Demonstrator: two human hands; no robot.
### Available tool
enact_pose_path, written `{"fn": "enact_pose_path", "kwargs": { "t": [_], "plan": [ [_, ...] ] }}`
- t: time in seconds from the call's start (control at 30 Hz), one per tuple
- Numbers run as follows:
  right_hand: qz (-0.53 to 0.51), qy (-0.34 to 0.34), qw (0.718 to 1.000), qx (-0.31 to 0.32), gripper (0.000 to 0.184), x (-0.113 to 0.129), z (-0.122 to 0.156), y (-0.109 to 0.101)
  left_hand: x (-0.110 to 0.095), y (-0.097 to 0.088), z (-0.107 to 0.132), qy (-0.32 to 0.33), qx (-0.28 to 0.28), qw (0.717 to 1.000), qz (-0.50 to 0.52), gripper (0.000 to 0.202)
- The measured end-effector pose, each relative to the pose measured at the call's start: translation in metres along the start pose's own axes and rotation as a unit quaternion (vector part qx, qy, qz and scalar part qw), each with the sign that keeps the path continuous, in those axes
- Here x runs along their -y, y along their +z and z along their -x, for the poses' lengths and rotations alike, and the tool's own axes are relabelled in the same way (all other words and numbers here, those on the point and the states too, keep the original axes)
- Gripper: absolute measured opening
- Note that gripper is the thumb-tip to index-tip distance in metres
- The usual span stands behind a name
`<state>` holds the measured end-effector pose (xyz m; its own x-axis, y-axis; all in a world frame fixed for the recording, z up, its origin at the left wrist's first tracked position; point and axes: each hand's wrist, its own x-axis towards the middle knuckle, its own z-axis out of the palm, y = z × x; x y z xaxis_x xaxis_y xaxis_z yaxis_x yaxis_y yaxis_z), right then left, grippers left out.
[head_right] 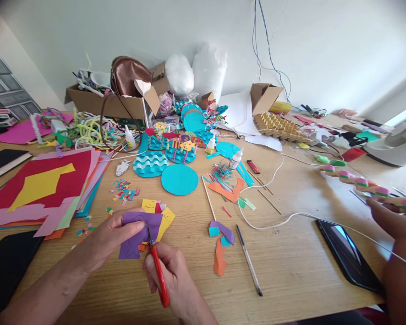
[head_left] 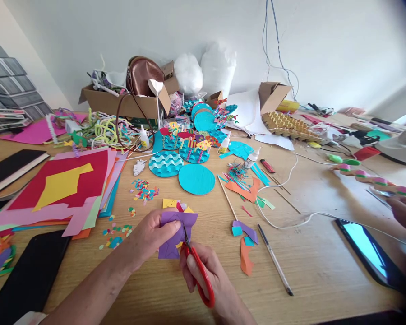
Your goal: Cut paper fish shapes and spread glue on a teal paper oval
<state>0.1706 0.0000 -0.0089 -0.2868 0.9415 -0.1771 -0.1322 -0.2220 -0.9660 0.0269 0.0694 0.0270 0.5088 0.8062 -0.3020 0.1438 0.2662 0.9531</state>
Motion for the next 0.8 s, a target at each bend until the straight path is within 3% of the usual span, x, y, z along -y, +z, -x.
{"fn": "enact_pose_path", "kwargs": {
  "t": [0.8],
  "plan": [
    [0.013,0.018,1.000,-0.011,0.052,-0.0053,0.0019,-0.0004,-0.0073,-0.0013,0.0019,-0.014,0.012,1.000,-0.009,0.021]
  ]
}}
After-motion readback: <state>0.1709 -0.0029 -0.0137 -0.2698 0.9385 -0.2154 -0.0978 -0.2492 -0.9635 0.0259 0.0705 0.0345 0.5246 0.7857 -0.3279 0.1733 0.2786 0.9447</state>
